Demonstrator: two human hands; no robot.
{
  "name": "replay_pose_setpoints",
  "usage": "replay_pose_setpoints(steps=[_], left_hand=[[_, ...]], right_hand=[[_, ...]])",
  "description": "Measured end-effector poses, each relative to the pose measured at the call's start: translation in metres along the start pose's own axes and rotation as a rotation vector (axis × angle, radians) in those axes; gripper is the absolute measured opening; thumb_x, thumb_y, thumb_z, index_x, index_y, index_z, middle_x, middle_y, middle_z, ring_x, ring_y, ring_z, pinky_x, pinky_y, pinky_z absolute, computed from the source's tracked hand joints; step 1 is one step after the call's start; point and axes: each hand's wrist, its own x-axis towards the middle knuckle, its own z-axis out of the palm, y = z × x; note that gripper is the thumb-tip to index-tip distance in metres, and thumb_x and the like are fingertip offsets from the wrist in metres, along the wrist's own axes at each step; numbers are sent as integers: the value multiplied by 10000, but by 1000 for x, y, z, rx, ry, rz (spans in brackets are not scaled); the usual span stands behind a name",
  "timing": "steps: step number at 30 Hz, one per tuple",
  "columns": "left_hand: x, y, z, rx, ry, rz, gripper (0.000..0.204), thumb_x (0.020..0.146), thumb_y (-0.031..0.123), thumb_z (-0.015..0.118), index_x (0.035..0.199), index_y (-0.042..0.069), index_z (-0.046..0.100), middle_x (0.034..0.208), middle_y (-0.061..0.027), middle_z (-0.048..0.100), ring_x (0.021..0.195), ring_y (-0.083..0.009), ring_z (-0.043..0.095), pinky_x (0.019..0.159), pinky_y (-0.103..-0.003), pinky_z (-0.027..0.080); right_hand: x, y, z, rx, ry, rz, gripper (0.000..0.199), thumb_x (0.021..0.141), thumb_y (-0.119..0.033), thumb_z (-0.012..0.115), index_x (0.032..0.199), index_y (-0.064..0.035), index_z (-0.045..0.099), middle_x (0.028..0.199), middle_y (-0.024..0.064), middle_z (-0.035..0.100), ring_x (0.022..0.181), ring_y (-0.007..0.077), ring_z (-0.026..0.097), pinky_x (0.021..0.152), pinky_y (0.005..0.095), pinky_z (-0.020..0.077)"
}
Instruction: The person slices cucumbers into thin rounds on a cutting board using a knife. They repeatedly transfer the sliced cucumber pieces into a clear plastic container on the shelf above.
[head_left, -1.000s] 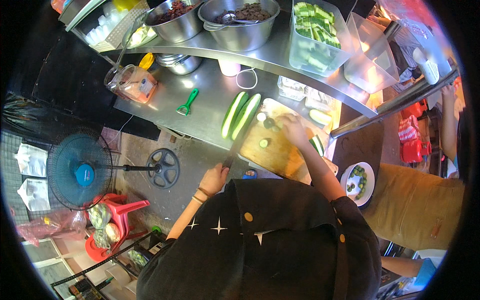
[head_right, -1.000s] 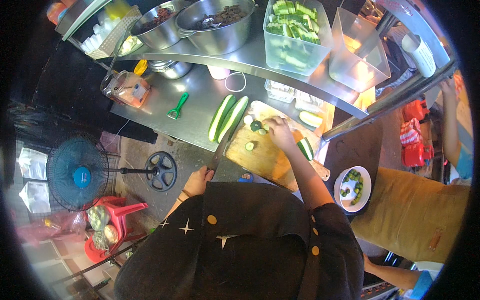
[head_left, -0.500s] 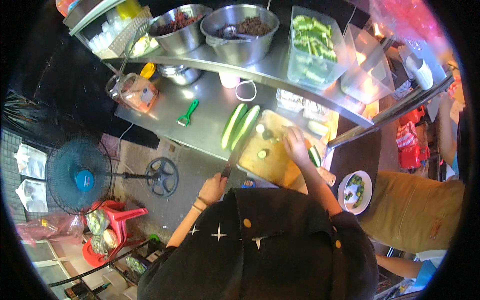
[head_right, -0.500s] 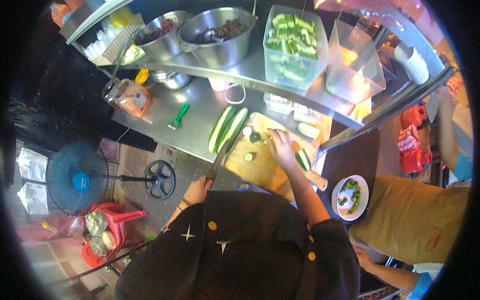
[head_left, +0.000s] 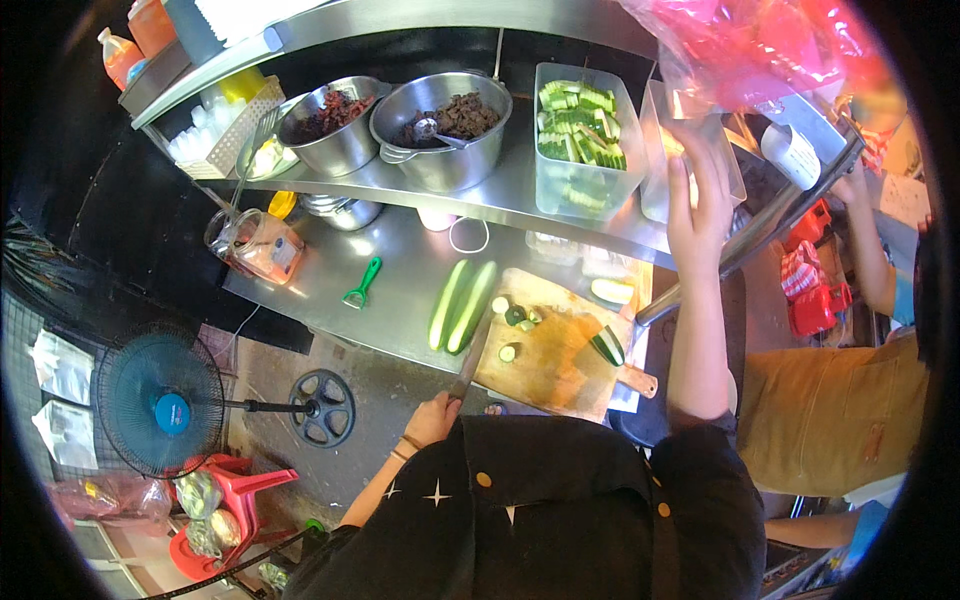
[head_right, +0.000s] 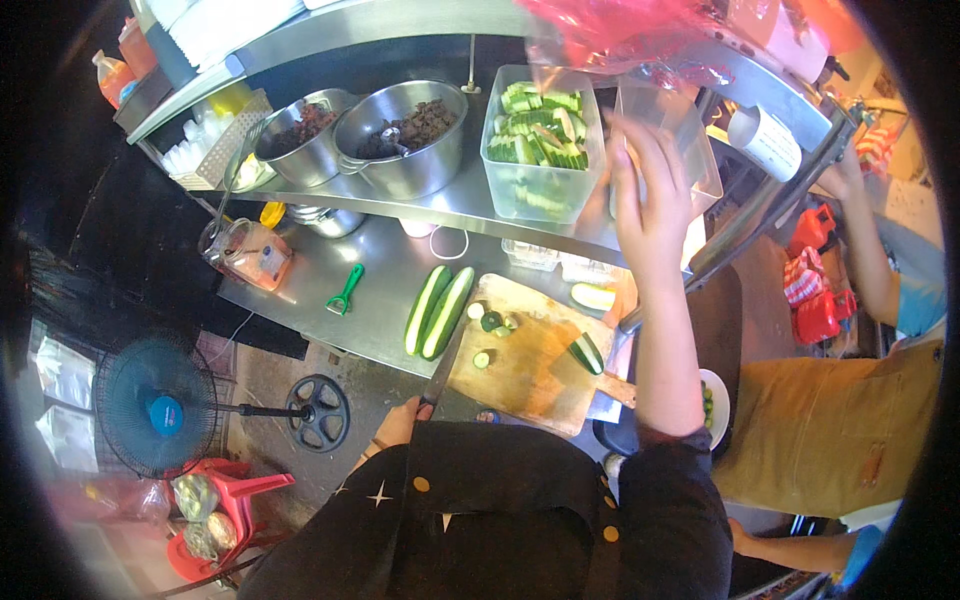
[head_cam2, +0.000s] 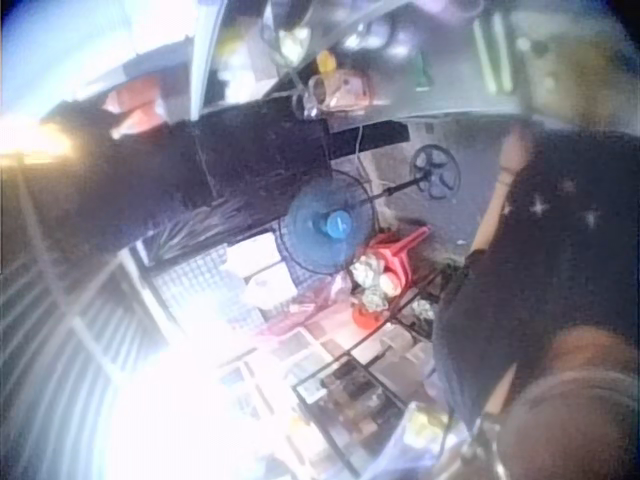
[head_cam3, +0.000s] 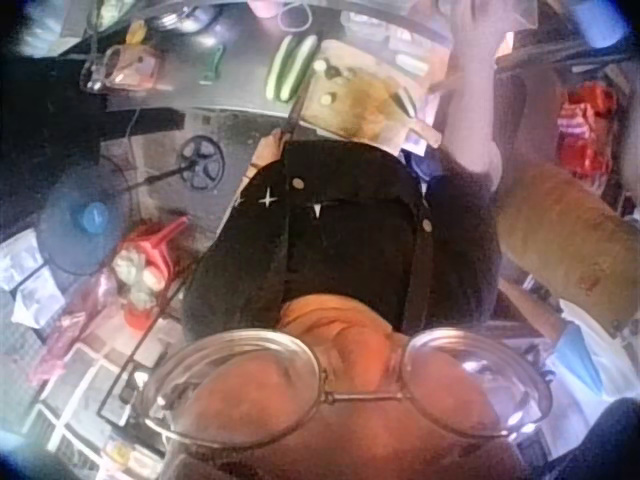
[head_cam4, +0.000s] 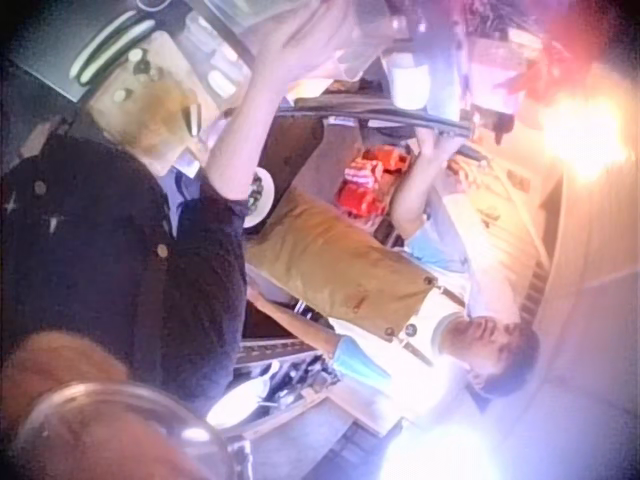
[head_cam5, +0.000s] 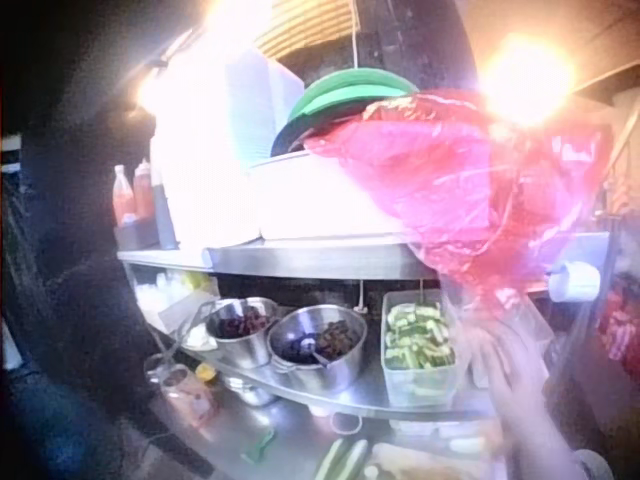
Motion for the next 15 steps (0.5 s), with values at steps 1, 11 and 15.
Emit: replay_pose_setpoints(steps=[1,11,15], left_hand=[[1,0,0,0,-11,10,257,886,256,525,870,0,508,735,-267,602,710,-439,592,609,-533,463],[3,15,8,12,-4,61,250,891,257,513,890,8,521,722,-266,594,686,-456,579,586,-543,451],[5,32,13,72,-94,1,248,893,257,512,869,10,512,733,-269,592,693,-463,572,590,-545,444]], right_hand=[[-23,10,-10,-125,-56,7,213,805,-36,572,1008,-66,629,1058,106,601,910,274,572,833,334,436],[-231,83,-24,-76,-1075,-741,405,750,-217,529,1144,-124,540,1379,45,418,1322,219,332,1086,411,283],[-263,118,-18,101,-1274,-462,378,758,-158,542,1136,-156,549,1365,57,405,1287,263,362,1070,392,311]])
